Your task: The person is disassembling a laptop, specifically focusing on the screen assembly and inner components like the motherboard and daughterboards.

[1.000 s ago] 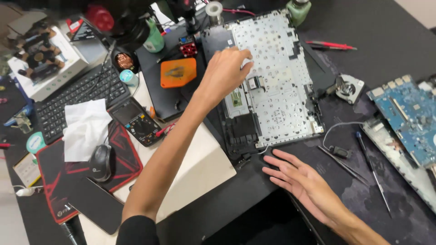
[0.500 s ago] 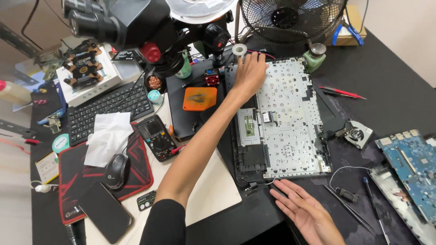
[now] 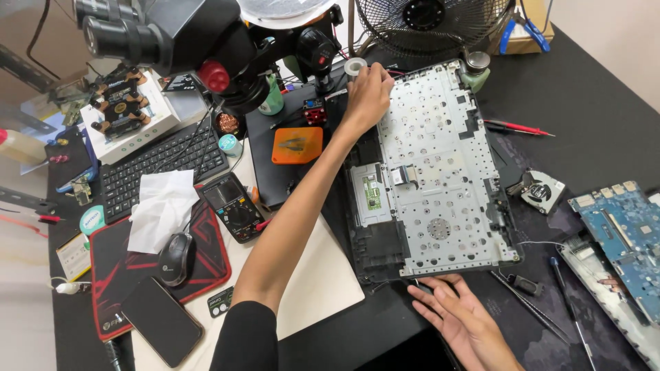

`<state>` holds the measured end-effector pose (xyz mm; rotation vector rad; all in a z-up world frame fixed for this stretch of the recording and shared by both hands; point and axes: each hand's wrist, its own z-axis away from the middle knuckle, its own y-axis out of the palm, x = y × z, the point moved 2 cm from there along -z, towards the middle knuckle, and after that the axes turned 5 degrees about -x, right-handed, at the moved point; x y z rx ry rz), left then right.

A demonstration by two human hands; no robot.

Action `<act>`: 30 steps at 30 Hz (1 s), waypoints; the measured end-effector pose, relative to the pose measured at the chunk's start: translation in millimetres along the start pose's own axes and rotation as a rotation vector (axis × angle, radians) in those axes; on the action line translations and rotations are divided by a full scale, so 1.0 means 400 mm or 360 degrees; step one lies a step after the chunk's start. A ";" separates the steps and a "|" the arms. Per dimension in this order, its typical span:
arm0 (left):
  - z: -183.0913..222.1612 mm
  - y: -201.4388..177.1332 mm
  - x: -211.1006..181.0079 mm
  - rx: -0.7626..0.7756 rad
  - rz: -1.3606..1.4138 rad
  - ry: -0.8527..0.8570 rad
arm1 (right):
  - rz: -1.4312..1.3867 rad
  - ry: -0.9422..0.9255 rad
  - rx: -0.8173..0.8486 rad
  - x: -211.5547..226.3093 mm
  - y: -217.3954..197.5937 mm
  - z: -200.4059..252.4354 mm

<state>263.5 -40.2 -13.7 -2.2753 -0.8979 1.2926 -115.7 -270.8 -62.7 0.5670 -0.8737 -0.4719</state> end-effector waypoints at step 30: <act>0.042 -0.124 -0.098 0.0308 0.0521 -0.0042 | 0.0287 -0.0830 -0.0291 0.195 -0.031 0.107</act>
